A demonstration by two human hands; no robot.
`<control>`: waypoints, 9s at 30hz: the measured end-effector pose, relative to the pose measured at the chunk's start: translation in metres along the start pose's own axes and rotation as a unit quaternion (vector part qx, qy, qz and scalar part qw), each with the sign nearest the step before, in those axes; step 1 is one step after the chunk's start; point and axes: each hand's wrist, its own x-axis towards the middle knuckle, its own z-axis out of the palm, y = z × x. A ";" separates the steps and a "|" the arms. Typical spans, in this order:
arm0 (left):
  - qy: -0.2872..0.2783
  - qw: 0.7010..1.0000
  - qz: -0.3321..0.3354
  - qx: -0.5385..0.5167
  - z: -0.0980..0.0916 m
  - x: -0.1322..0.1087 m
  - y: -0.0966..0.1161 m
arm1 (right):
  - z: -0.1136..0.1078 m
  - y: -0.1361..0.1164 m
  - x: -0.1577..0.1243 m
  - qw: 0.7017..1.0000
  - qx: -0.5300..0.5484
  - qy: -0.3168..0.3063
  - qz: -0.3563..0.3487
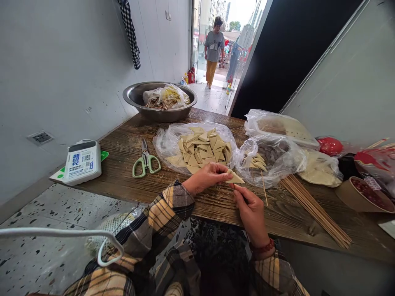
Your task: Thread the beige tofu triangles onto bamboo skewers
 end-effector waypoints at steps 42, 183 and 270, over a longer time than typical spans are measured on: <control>0.381 0.806 0.115 0.438 -0.053 -0.002 -0.018 | 0.000 0.001 -0.001 0.993 0.087 0.022 0.073; 0.162 0.984 0.047 -0.059 -0.018 0.009 -0.010 | 0.002 -0.001 0.001 1.000 -0.011 -0.022 0.014; 0.256 0.924 0.086 -0.271 -0.036 0.005 -0.003 | -0.002 -0.003 -0.001 0.999 -0.002 -0.038 0.026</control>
